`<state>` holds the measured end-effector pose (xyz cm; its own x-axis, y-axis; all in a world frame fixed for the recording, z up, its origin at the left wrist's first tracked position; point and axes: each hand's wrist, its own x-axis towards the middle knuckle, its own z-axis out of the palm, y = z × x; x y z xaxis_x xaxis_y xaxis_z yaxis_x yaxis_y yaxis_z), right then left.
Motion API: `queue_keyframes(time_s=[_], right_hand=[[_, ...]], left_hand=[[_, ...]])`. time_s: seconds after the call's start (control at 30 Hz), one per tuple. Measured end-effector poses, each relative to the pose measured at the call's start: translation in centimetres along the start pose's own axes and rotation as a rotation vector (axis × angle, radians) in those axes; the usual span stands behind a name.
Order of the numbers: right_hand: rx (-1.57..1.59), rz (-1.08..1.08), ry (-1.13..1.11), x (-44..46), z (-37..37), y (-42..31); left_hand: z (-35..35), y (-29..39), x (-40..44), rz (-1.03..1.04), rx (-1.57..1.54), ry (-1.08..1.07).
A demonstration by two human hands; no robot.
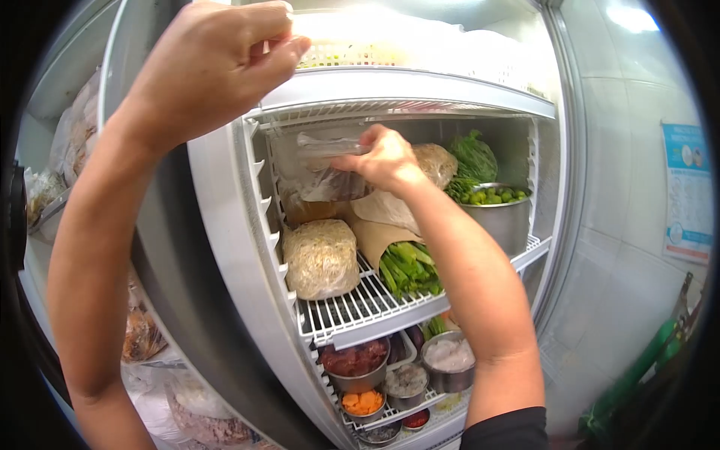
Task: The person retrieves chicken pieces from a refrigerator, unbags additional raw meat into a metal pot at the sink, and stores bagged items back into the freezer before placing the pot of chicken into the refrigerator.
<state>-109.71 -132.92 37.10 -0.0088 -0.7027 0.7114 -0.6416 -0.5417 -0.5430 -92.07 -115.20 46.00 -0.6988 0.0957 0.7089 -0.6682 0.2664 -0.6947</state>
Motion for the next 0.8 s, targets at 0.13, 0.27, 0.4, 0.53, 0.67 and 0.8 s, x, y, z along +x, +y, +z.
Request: queue_keyframes(time_s=[0.13, 0.27, 0.4, 0.53, 0.67, 0.8], right_hand=[[0.079, 0.048, 0.018, -6.3, -4.4, -2.3], [0.297, -0.008, 0.055, -12.6, -7.1, -2.8], [0.263, -0.017, 0.097, -21.3, -8.9, -7.1], [0.299, -0.071, 0.144, -28.5, -8.9, -9.4], [0.390, -0.096, 0.075, -35.4, -7.8, -12.1], [0.619, -0.055, -0.139, -40.4, -4.3, -14.2]], left_hand=[[1.2, 0.8, -1.0, -0.019, -0.248, 0.181], [-2.5, 4.1, -5.0, -0.085, -0.428, 0.321], [-7.8, 7.7, -11.8, -0.283, -0.675, 0.321], [-12.6, 10.8, -20.0, -0.700, -1.128, 0.106], [-15.6, 14.9, -28.6, -1.066, -1.629, -0.195], [-17.8, 20.4, -36.7, -1.091, -1.964, -0.296]])
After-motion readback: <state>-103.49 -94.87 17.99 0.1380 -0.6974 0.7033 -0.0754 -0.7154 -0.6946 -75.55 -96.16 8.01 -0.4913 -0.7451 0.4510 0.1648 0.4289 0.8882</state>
